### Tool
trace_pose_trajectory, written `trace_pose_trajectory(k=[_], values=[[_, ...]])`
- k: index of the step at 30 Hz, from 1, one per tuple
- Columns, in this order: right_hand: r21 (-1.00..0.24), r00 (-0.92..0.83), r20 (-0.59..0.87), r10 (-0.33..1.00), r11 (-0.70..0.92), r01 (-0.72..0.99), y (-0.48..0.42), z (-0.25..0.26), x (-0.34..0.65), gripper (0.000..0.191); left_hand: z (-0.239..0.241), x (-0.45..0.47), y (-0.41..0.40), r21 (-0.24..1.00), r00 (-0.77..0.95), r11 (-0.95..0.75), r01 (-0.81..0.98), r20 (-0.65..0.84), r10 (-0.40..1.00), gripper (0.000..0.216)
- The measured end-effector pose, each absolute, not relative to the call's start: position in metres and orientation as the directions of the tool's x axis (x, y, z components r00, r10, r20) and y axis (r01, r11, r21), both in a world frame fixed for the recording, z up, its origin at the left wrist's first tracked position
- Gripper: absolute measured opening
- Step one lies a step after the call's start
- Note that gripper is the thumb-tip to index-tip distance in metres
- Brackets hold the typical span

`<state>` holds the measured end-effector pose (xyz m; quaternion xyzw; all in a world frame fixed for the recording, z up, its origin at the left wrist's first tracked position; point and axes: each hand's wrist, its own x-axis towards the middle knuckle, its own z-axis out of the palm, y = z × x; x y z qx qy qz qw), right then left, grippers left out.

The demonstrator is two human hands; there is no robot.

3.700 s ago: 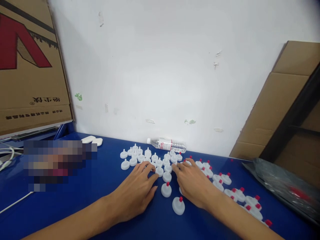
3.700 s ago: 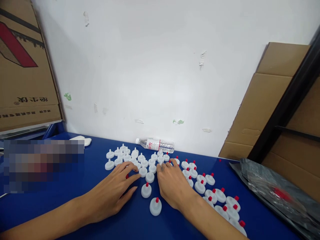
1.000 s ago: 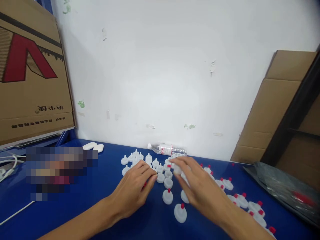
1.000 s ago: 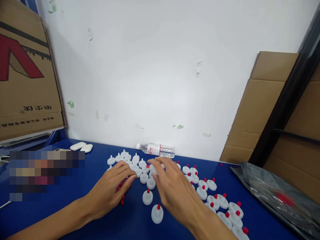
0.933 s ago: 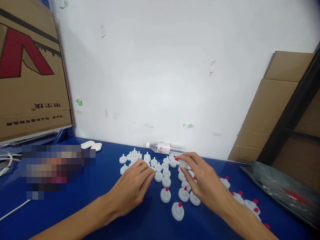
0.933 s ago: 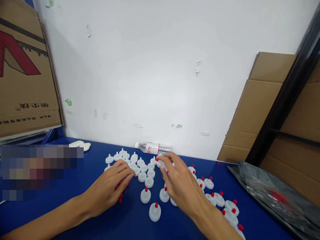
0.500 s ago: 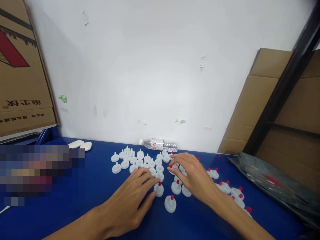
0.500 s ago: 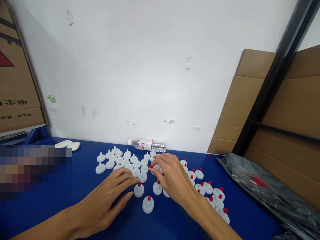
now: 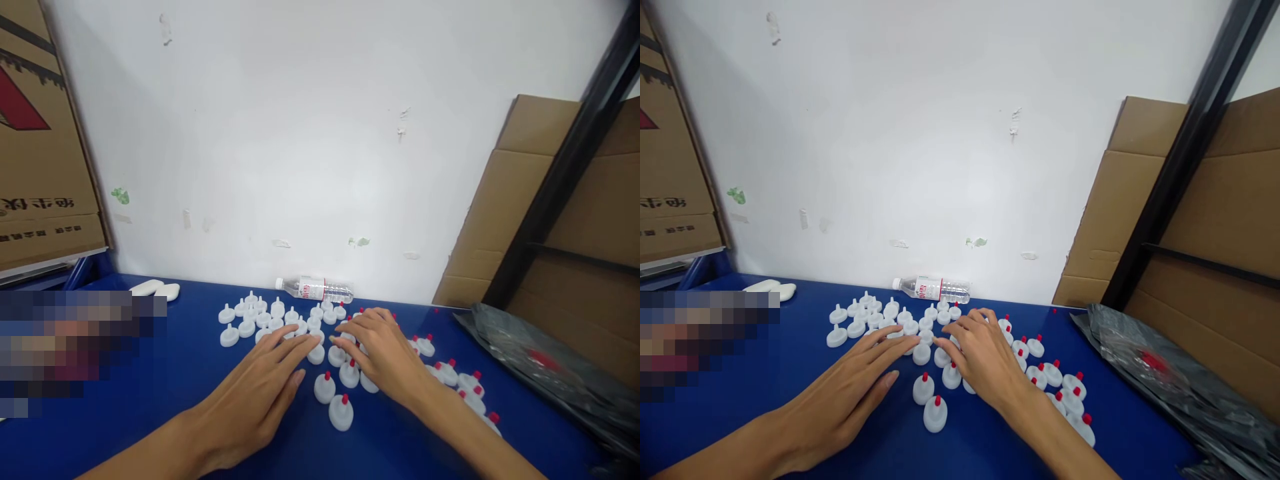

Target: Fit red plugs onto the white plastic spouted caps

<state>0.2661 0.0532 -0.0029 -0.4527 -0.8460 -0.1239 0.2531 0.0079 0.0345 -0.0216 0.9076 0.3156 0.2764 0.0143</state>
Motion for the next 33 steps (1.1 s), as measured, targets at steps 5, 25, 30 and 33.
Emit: trace_pose_trajectory(k=[5,25,30,33], values=[[-0.064,-0.563,0.545,0.621,0.700,0.711,0.030,0.011,0.252,0.019,-0.025,0.006,0.038,0.117,0.748,-0.825,0.553,0.367,0.553,0.073],[0.070,-0.643,0.418,0.642,0.682,0.728,0.036,-0.010,0.251,0.028,-0.016,0.004,0.042,0.470,0.653,-0.767,0.437,0.421,0.630,0.060],[0.031,-0.642,0.437,0.630,0.703,0.711,0.025,-0.014,0.241,0.042,0.002,-0.009,0.060,0.331,0.630,-0.797,0.505,0.490,0.602,0.030],[0.027,-0.670,0.407,0.621,0.725,0.688,0.023,-0.015,0.237,0.032,0.019,-0.025,0.067,0.316,0.699,-0.777,0.544,0.342,0.628,0.012]])
